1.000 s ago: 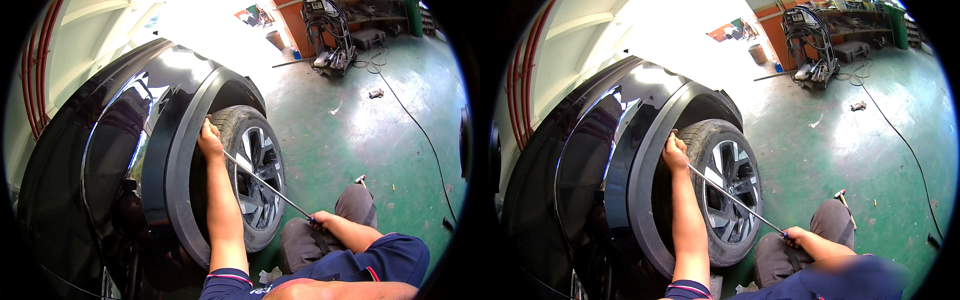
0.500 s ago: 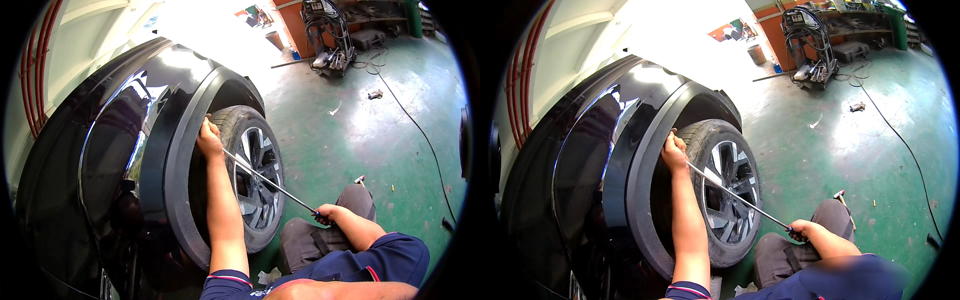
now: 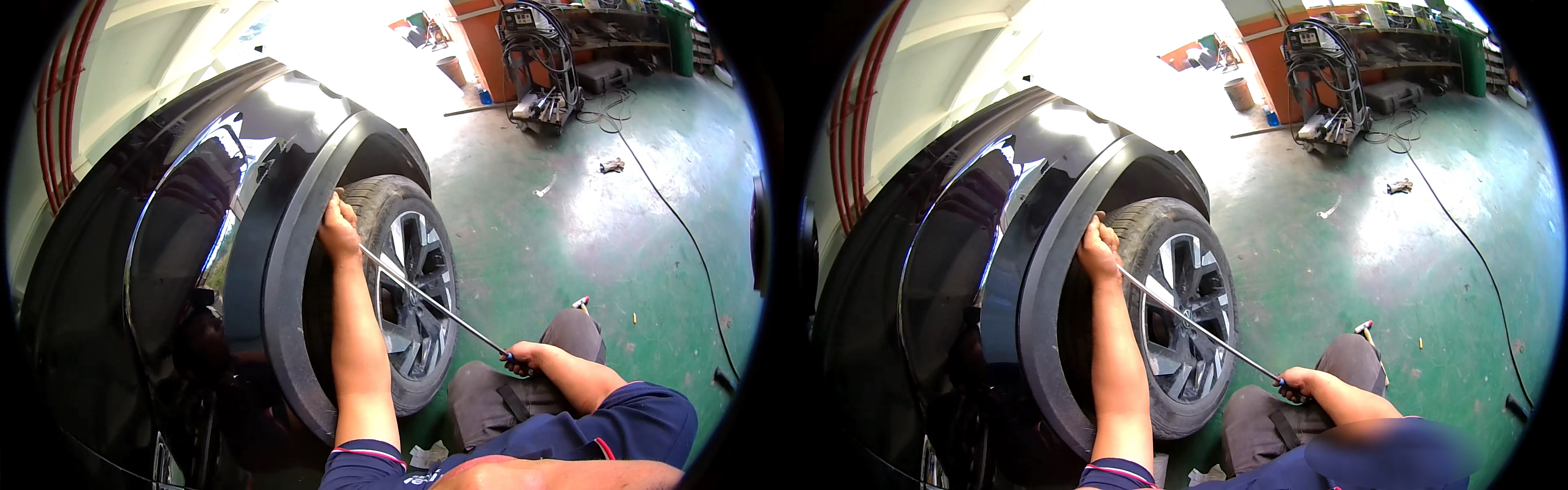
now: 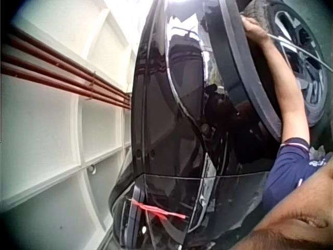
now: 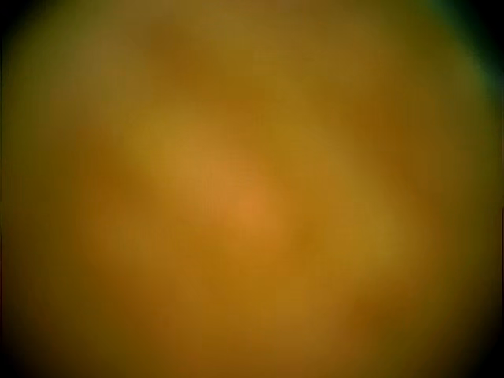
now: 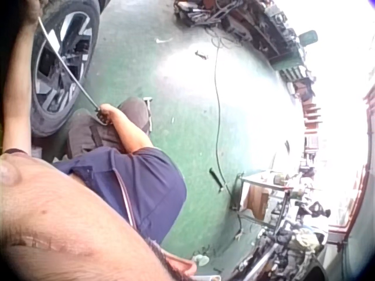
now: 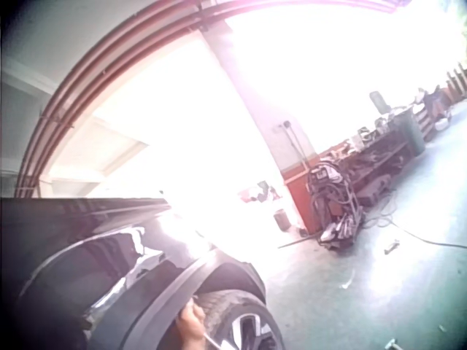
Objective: The person uses a metal rod and a hammer to adjust the wheel arch of a black car. They repeatedly tap the rod against the arch to align or secure it.
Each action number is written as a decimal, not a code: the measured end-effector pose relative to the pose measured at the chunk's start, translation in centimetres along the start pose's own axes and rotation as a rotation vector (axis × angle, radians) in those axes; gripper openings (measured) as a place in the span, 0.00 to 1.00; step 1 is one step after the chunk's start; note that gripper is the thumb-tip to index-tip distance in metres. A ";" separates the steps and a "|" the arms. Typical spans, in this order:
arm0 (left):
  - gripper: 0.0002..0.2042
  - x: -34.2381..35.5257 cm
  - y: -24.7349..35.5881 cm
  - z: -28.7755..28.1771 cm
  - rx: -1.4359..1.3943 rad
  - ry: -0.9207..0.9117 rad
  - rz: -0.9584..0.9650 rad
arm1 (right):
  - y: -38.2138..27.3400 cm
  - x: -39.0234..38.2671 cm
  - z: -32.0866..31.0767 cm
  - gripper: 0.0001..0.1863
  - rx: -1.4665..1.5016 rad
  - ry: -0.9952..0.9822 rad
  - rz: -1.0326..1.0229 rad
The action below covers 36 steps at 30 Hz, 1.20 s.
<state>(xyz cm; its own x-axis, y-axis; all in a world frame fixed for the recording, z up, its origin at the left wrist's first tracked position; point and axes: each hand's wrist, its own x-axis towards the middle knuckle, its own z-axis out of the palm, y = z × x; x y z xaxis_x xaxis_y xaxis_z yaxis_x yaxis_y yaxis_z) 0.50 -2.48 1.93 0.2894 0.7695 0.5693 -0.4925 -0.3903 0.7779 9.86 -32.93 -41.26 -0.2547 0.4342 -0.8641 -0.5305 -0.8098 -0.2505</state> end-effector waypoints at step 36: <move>0.12 -1.0 0.3 -0.4 0.030 -0.020 -0.014 | 0.4 -0.7 0.0 0.09 -0.058 0.070 -0.088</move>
<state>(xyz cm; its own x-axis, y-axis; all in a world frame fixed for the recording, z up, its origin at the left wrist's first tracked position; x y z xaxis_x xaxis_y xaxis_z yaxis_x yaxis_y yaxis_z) -0.28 -3.12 1.50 0.3125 0.7647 0.5635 -0.4633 -0.3951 0.7932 9.85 -33.54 -40.75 -0.1512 0.4781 -0.8652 -0.5000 -0.7920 -0.3503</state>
